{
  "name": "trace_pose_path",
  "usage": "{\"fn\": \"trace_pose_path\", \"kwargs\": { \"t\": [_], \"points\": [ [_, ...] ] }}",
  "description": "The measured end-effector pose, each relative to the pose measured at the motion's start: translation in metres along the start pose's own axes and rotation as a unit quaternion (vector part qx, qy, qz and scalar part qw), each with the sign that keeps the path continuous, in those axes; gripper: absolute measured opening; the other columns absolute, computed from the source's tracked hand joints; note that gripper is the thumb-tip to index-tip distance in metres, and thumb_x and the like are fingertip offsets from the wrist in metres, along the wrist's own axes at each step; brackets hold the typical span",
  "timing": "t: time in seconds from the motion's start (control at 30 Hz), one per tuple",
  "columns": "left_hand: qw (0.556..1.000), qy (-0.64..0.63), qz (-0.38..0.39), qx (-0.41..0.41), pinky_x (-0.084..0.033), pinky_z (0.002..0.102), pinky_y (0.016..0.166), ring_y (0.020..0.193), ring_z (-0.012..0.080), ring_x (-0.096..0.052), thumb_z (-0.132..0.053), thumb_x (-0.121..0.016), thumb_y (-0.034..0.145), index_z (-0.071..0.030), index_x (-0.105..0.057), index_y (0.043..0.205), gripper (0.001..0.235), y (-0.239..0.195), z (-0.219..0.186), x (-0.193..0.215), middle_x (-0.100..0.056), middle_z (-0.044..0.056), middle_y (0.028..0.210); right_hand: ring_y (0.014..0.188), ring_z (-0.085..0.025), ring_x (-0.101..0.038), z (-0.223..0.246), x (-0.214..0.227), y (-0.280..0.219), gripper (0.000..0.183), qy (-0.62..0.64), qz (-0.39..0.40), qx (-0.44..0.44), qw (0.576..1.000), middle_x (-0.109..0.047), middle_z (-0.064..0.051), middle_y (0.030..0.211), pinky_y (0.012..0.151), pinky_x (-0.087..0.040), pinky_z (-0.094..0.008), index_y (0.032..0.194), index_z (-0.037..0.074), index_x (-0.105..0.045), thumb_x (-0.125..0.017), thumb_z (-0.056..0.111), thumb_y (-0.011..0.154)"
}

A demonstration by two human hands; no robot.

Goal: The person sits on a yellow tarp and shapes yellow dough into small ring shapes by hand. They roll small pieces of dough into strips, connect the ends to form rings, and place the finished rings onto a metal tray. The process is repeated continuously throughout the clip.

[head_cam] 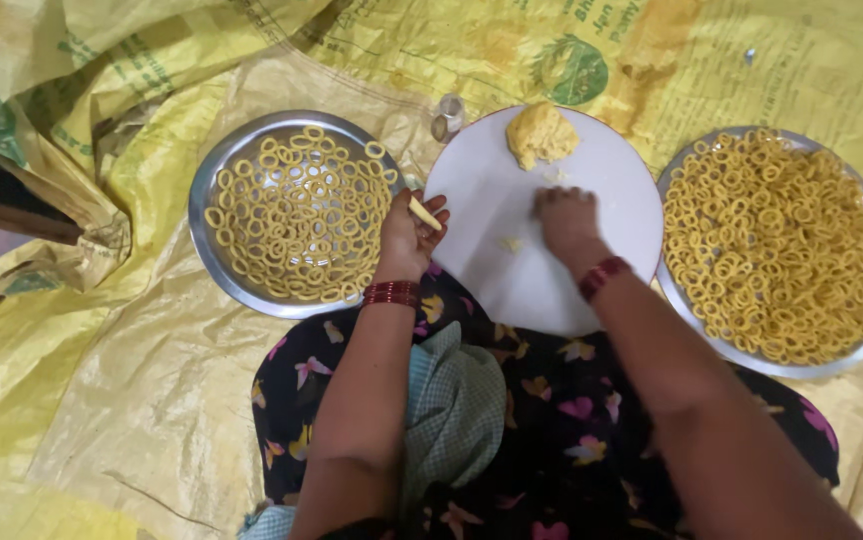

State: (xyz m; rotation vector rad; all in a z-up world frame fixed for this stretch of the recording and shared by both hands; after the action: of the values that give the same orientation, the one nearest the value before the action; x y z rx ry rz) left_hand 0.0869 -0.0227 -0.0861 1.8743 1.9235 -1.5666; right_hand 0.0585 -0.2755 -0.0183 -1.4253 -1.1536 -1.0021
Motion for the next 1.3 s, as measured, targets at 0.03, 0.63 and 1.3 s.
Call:
{"fn": "trace_pose_path", "kwargs": {
  "t": [0.03,0.63,1.3],
  "points": [
    [1.0,-0.001,-0.001,-0.001,-0.052,0.039,0.078,0.092,0.0272,-0.067,-0.044,-0.048,0.101,-0.012,-0.056,0.123,0.04,-0.002,-0.001,-0.002,-0.073,0.015,0.11,0.121,-0.034,-0.06,-0.022,-0.005,-0.011,0.029,-0.009,0.014,-0.011,1.0,-0.066,-0.013,0.127,0.1,-0.046,-0.056,0.123,0.014,-0.062,-0.052,0.017,0.097],
    [0.968,-0.178,0.098,-0.147,-0.052,0.042,0.075,0.085,0.0293,-0.062,-0.037,-0.055,0.101,-0.013,-0.049,0.118,0.031,-0.188,-0.11,-0.081,-0.063,0.014,0.105,0.097,-0.034,-0.073,-0.061,-0.019,-0.102,0.028,-0.01,0.074,-0.003,0.997,-0.077,-0.018,0.104,0.09,-0.058,-0.045,0.097,0.009,-0.078,-0.054,0.023,0.097],
    [0.925,-0.244,0.04,-0.289,-0.053,0.047,0.084,0.098,0.034,-0.06,-0.03,-0.054,0.099,-0.009,-0.05,0.119,0.029,-0.259,-0.215,-0.082,-0.06,0.022,0.117,0.091,-0.038,-0.068,-0.074,0.026,-0.123,0.025,0.255,-0.085,-0.032,0.963,-0.074,-0.018,0.095,0.083,-0.055,-0.047,0.1,0.013,-0.08,-0.079,0.03,0.081]
  ]
}}
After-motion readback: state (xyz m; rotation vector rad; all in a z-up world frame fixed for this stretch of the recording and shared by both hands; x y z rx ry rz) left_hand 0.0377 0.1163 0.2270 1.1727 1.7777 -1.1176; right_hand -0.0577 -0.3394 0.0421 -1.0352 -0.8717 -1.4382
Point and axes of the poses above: each hand's wrist, its own y-axis towards the middle knuckle, its own x-axis out of the back of the hand, z = x × y, the point moved 10 cm from there along y, towards the middle knuckle
